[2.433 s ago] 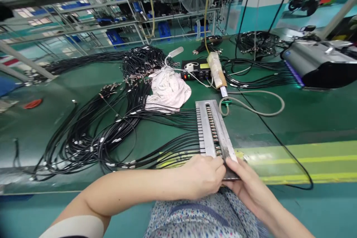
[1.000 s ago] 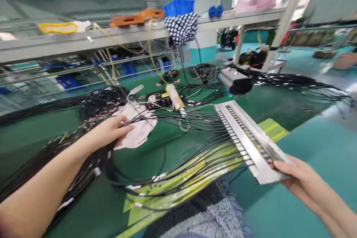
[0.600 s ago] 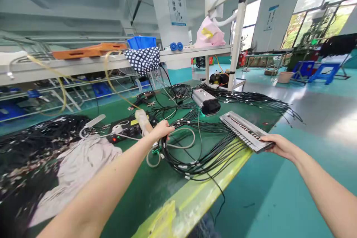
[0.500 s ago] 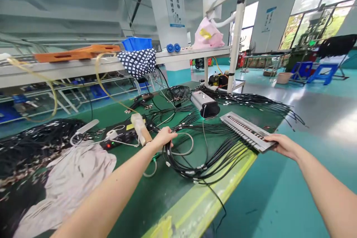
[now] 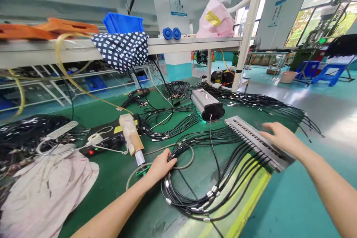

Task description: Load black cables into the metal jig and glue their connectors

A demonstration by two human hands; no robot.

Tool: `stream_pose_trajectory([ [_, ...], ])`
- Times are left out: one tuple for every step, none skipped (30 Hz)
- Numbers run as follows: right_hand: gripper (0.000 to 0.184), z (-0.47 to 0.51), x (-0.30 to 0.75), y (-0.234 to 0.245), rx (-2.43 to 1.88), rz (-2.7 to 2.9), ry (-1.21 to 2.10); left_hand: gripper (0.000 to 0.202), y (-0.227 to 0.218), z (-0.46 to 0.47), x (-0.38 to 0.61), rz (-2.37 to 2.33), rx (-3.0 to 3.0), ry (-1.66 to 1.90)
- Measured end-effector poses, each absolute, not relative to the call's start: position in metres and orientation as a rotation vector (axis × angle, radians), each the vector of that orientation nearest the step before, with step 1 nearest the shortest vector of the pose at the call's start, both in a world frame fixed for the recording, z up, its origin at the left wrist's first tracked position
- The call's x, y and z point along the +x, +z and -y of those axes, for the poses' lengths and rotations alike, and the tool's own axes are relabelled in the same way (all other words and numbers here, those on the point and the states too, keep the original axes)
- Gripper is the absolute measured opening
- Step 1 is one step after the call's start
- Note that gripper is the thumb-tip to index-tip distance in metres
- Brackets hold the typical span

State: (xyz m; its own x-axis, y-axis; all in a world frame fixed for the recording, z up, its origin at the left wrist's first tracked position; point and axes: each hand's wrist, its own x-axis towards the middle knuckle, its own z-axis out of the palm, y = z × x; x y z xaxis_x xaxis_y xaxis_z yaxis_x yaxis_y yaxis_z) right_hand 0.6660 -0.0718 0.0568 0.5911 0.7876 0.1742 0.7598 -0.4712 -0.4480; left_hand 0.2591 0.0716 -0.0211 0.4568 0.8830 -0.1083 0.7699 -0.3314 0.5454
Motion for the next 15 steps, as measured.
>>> stream_pose_trajectory([
  [0.021,0.048,0.653,0.068,-2.324,1.311,0.076,0.011,-0.022,-0.072,0.259,-1.379,2.192,0.275],
  [0.024,0.019,0.640,0.079,-2.306,1.386,0.082,0.010,-0.022,-0.071,0.260,-1.382,2.203,0.271],
  [0.024,-0.012,0.626,0.088,-2.290,1.445,0.086,0.009,-0.022,-0.071,0.260,-1.386,2.211,0.267],
  [0.025,-0.044,0.613,0.096,-2.281,1.493,0.096,0.009,-0.022,-0.070,0.260,-1.390,2.217,0.263],
  [0.027,-0.077,0.601,0.102,-2.290,1.515,0.103,0.009,-0.021,-0.069,0.260,-1.394,2.222,0.260],
  [0.028,-0.109,0.591,0.106,-2.315,1.510,0.100,0.009,-0.020,-0.068,0.260,-1.398,2.225,0.259],
  [0.030,-0.138,0.584,0.109,-2.347,1.490,0.096,0.009,-0.020,-0.067,0.260,-1.402,2.227,0.260],
  [0.032,-0.163,0.579,0.110,-2.385,1.457,0.091,0.009,-0.019,-0.066,0.260,-1.405,2.228,0.259],
  [0.033,-0.184,0.577,0.109,-2.428,1.410,0.082,0.008,-0.019,-0.065,0.260,-1.407,2.228,0.255],
  [0.035,-0.202,0.576,0.108,-2.469,1.358,0.073,0.008,-0.019,-0.064,0.260,-1.409,2.225,0.244],
  [0.036,-0.215,0.578,0.105,-2.506,1.305,0.064,0.007,-0.019,-0.064,0.260,-1.410,2.219,0.226],
  [0.037,-0.225,0.580,0.101,-2.537,1.254,0.054,0.007,-0.019,-0.064,0.260,-1.409,2.210,0.204],
  [0.037,-0.233,0.584,0.097,-2.559,1.211,0.042,0.007,-0.020,-0.065,0.261,-1.403,2.200,0.180],
  [0.038,-0.238,0.587,0.093,-2.570,1.181,0.029,0.007,-0.020,-0.065,0.261,-1.395,2.189,0.156],
  [0.037,-0.242,0.591,0.089,-2.569,1.166,0.015,0.008,-0.021,-0.065,0.262,-1.387,2.180,0.136],
])
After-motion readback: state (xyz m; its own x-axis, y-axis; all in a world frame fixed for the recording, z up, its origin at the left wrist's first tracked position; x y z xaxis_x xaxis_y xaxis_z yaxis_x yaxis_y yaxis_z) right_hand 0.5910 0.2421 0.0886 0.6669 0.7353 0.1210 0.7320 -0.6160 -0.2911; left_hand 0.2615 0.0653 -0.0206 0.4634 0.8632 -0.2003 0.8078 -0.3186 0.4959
